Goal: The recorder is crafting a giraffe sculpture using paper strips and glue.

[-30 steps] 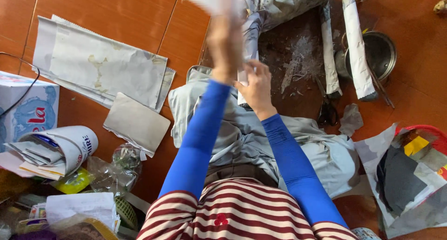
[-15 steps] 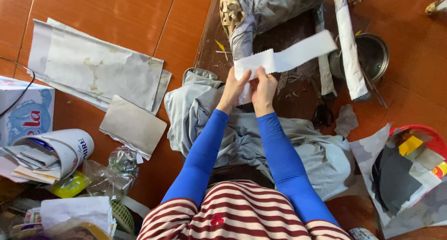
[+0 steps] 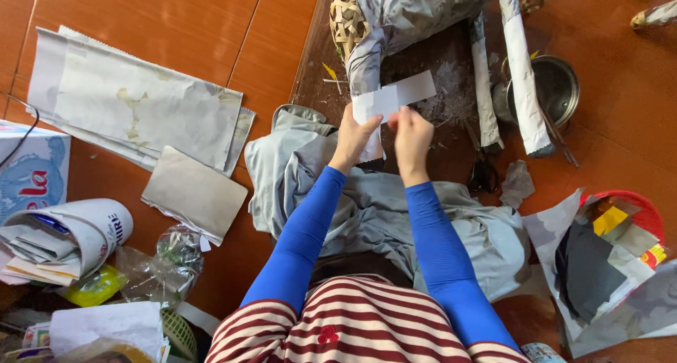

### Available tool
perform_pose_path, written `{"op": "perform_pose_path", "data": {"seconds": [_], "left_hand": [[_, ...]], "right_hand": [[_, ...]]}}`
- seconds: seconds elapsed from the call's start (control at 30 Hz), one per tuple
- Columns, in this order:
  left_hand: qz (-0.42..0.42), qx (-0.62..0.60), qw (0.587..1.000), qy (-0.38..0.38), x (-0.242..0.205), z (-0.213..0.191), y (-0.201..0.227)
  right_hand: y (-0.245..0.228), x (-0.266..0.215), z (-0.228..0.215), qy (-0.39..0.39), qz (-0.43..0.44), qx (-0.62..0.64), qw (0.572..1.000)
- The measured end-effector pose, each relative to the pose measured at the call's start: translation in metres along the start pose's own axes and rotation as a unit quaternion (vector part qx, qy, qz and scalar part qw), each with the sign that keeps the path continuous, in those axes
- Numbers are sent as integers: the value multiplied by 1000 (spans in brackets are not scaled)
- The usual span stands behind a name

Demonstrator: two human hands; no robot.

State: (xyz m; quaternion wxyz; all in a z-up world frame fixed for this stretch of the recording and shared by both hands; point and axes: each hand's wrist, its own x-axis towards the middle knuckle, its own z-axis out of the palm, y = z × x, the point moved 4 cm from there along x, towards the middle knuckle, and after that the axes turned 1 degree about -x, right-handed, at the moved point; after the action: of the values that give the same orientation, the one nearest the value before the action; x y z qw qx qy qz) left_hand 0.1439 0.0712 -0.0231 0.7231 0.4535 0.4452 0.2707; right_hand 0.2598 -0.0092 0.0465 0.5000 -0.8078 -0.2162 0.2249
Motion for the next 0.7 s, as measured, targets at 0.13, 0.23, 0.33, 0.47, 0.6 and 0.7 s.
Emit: {"op": "perform_pose_path", "data": {"seconds": [0.13,0.23,0.33,0.47,0.6,0.7], "left_hand": [[55,31,998,-5,-6,-5,-14],[80,-25,995,-60,4,-5,-20],[18,-74,990,-115,-14,-2,15],[1,-59,990,-129,-7,-3,6],[92,15,993,-67,-15,-17,34],[243,136,952,128,-3,-47,83]], "right_hand": [[-5,6,54,-104,-87,-220,966],[47,52,80,-181,17,-314,932],[48,71,79,-296,301,85,902],[42,63,90,-343,335,334,811],[35,55,90,-340,357,367,789],[34,53,83,-324,342,324,821]]}}
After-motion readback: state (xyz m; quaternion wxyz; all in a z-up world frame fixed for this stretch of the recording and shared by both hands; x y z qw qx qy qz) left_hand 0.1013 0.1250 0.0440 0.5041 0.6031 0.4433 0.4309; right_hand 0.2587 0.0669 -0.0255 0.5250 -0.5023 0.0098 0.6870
